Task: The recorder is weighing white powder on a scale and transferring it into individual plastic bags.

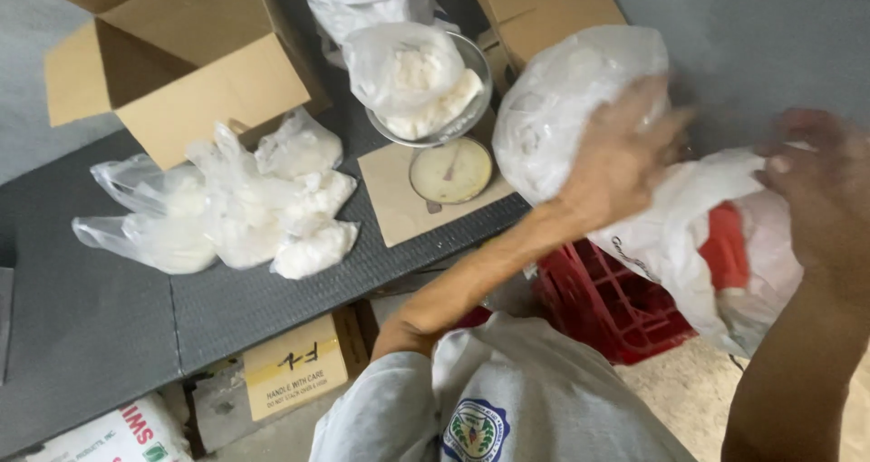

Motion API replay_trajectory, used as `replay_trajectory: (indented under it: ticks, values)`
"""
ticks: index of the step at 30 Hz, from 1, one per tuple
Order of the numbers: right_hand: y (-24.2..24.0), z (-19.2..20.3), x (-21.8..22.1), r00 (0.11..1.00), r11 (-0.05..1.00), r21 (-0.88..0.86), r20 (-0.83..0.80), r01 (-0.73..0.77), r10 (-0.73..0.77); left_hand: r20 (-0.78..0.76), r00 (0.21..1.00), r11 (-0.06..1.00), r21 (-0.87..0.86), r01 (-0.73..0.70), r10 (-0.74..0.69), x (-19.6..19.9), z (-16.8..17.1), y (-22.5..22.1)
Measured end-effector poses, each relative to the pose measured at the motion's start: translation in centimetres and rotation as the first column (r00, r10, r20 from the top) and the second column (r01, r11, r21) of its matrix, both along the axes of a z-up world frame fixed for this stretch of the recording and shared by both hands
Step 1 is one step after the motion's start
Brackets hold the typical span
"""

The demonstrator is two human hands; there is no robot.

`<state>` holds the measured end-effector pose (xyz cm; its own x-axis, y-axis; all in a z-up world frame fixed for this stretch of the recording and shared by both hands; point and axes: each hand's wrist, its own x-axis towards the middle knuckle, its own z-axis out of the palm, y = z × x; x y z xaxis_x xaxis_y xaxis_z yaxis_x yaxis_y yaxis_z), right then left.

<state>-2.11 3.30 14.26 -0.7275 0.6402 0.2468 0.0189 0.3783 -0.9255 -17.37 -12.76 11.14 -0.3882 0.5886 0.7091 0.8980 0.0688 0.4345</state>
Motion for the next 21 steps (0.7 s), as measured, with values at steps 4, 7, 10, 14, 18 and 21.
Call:
replay_trajectory:
  ticks: [4,7,10,14,18,21]
  values:
    - [-6.0,4.0,-5.9,0.976,0.980,-0.147,0.153,-0.131,0.154,-0.127,0.955,0.963,0.064,-0.261,0.267,-10.4,1.4,-7.6]
    - [-7.9,4.6,-12.2,0.929,0.935,-0.123,0.131,-0.332,0.347,-0.035,0.884,0.884,-0.002,-0.467,0.466,-16.9,4.1,-14.6]
    - [-10.5,4.5,-20.1,0.889,0.912,-0.183,0.219,-0.368,0.402,0.084,0.787,0.788,-0.161,-0.594,0.611,-23.1,3.7,-20.0]
    - [-13.4,2.1,-30.2,0.875,0.915,-0.218,0.284,-0.339,0.391,0.414,0.768,0.871,-0.191,-0.452,0.489,-26.9,1.3,-23.4]
    - [-15.1,-2.9,-37.9,0.856,0.957,0.034,0.456,-0.290,0.243,0.666,0.663,0.938,-0.198,-0.284,0.342,-28.3,-1.1,-24.1]
    - [-15.5,-4.9,-40.3,0.832,0.934,0.215,0.539,-0.285,0.130,0.842,0.536,0.993,-0.006,-0.117,0.068,-28.9,-1.8,-23.2]
